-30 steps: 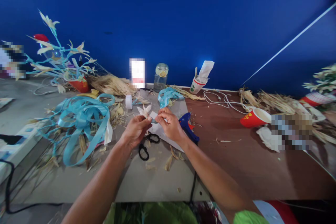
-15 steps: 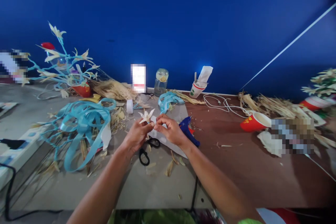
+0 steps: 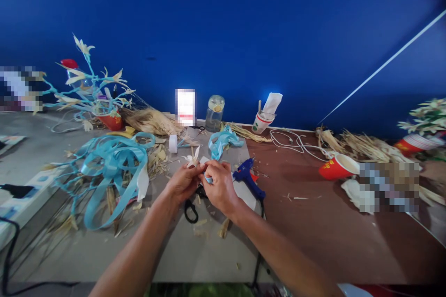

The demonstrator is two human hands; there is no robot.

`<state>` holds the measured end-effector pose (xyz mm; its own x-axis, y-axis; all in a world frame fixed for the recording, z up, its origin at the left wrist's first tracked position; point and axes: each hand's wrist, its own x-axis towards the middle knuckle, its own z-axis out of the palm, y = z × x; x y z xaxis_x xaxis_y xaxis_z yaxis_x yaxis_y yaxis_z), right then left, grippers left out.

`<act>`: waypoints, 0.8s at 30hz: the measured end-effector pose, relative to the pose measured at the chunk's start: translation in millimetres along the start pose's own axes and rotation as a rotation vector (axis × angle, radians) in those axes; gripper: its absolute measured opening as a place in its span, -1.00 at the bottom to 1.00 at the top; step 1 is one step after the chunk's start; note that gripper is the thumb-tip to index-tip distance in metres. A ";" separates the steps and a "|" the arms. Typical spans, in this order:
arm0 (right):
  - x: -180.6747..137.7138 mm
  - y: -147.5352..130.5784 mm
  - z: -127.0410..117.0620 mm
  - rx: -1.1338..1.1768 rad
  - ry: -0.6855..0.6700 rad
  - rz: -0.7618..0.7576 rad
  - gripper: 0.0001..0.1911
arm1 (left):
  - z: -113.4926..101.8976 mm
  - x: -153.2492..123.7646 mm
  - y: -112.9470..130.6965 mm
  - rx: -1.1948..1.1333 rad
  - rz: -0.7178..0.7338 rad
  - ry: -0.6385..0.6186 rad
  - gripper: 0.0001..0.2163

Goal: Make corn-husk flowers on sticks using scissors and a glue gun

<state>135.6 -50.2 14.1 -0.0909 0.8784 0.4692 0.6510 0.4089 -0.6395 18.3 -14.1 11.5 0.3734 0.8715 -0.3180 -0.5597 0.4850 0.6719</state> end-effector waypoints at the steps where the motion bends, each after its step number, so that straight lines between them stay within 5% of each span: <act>1: -0.3 0.4 0.2 -0.013 0.006 -0.006 -0.74 | 0.8 -0.4 -0.4 -0.002 -0.001 0.002 -0.82; 5: 2.2 3.4 -0.5 0.086 0.064 0.049 -0.72 | 6.8 -6.2 1.7 -0.031 -0.003 -0.025 -0.79; 9: 8.2 7.2 -5.2 0.401 0.154 0.303 -0.67 | 7.9 -10.6 9.0 -0.106 0.017 -0.047 -0.83; 13: 13.0 10.1 -9.0 0.726 0.208 0.525 -0.72 | -0.6 -3.8 11.5 -0.107 -0.009 0.162 -0.90; 16: 15.2 11.2 -8.8 0.905 0.246 0.587 -0.70 | -4.2 0.4 8.4 -0.074 0.122 0.284 -0.89; 19: 16.3 10.9 -7.9 1.012 0.225 0.598 -0.68 | -0.3 -2.2 3.9 0.093 0.229 0.192 -0.82; 24: 17.2 9.2 -7.1 1.128 0.144 0.632 -0.64 | 10.8 -9.6 1.2 0.135 0.210 0.005 -0.80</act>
<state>145.4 -33.1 20.7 0.1238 0.9887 -0.0842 -0.4442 -0.0206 -0.8957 22.1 -22.7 22.6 0.2554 0.9525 -0.1657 -0.5201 0.2798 0.8069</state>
